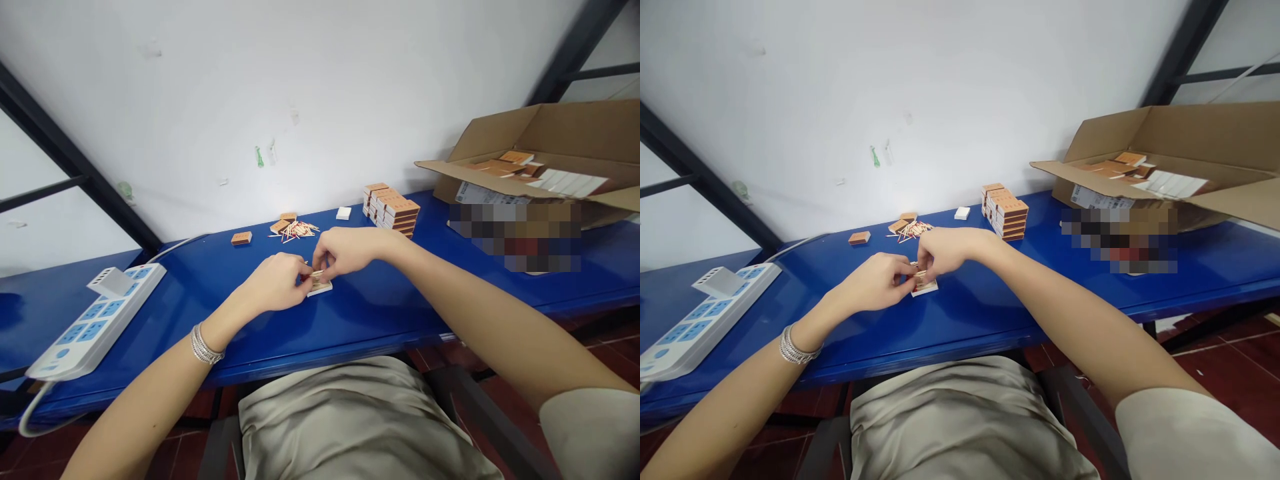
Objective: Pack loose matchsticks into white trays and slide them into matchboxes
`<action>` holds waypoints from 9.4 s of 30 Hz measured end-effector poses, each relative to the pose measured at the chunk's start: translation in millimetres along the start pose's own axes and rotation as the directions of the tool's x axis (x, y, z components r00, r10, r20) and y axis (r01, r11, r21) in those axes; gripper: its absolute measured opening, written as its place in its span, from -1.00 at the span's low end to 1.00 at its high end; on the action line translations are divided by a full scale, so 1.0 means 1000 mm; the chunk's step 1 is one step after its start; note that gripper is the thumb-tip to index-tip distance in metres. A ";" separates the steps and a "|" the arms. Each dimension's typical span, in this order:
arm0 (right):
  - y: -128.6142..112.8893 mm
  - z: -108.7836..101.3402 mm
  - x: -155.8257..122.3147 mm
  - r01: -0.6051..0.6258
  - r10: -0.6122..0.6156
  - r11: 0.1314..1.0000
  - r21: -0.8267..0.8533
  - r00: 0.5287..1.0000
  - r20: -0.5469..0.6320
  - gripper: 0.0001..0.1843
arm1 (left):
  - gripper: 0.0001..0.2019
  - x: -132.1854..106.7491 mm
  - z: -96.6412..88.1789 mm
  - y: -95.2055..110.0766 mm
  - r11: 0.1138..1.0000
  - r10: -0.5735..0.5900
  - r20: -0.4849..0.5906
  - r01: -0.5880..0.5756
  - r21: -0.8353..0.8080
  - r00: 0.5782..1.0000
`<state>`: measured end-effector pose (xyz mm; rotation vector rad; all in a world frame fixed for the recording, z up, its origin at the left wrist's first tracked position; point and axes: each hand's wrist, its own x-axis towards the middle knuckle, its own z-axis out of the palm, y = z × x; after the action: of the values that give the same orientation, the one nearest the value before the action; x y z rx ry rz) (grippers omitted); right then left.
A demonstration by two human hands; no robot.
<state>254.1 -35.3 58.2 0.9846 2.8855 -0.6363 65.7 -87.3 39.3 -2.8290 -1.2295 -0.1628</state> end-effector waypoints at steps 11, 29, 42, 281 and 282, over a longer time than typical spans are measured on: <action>0.007 -0.006 -0.002 0.030 -0.027 0.999 0.030 0.993 -0.118 -0.67 | -0.74 -0.001 0.007 0.000 0.996 0.001 0.000 -0.001 0.090 1.000; 0.006 0.003 0.007 -0.040 0.037 0.998 0.053 0.998 0.054 -0.68 | -0.76 -0.001 0.003 -0.013 0.992 0.016 -0.023 -0.018 -0.122 1.000; 0.003 0.005 0.009 -0.086 0.086 0.996 -0.017 0.996 0.006 -0.82 | -0.67 0.002 0.008 -0.021 0.946 -0.050 0.140 0.092 -0.311 0.989; 0.013 0.018 0.022 0.026 -0.021 0.982 0.186 0.999 -0.028 -0.54 | -0.44 0.001 0.004 -0.039 0.900 -0.053 0.213 0.139 -0.413 0.976; 0.013 0.018 0.022 0.035 -0.029 0.982 0.185 0.999 -0.032 -0.57 | -0.44 0.001 0.004 -0.038 0.900 -0.058 0.211 0.142 -0.413 0.976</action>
<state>242.0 -20.4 34.0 0.9754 2.9147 -0.9162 39.3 -60.0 36.1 -3.2155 -1.5528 -0.1846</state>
